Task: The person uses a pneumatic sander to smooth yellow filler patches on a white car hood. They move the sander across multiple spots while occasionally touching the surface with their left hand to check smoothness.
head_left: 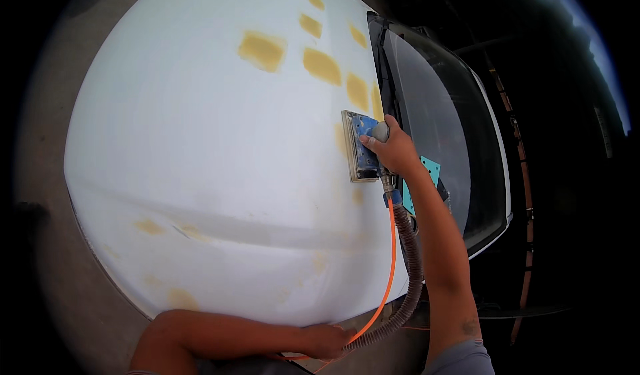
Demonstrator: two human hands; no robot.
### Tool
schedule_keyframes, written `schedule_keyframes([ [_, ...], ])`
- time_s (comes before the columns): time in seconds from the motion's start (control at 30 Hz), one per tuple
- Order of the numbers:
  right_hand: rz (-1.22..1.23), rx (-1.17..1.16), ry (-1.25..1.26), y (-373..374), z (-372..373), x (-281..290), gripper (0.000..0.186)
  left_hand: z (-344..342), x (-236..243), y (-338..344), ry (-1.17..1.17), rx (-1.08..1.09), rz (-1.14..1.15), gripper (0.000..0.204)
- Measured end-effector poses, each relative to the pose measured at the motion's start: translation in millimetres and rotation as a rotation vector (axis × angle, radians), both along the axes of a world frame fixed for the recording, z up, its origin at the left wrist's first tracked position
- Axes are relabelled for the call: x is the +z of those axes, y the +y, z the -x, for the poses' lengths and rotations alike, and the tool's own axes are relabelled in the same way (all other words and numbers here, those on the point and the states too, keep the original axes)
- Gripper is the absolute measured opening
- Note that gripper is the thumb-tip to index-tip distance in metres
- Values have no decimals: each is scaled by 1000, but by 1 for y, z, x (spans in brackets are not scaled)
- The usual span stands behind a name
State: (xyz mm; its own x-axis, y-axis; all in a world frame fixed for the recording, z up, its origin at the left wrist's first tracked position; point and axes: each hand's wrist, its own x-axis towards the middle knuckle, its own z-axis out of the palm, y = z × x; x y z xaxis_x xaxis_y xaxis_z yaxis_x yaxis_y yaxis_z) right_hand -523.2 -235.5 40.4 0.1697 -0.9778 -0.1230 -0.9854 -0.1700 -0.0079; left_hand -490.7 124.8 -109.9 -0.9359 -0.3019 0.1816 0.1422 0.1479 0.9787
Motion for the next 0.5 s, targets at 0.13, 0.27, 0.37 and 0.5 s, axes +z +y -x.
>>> schedule_keyframes([
  [0.13, -27, 101, 66, 28, -19, -1, 95, 11, -13, 10, -12, -79, -31, 41],
  [0.27, -12, 0, -9, 1, -3, 1, 94, 18, -23, 9, 35, 24, 47, 57],
  [0.37, 30, 20, 3, -4, 2, 0, 93, 13, -9, 1, -42, -24, -6, 67],
  [0.5, -15, 121, 37, 21, -24, -4, 91, 27, -29, 30, 98, 149, 256, 95],
])
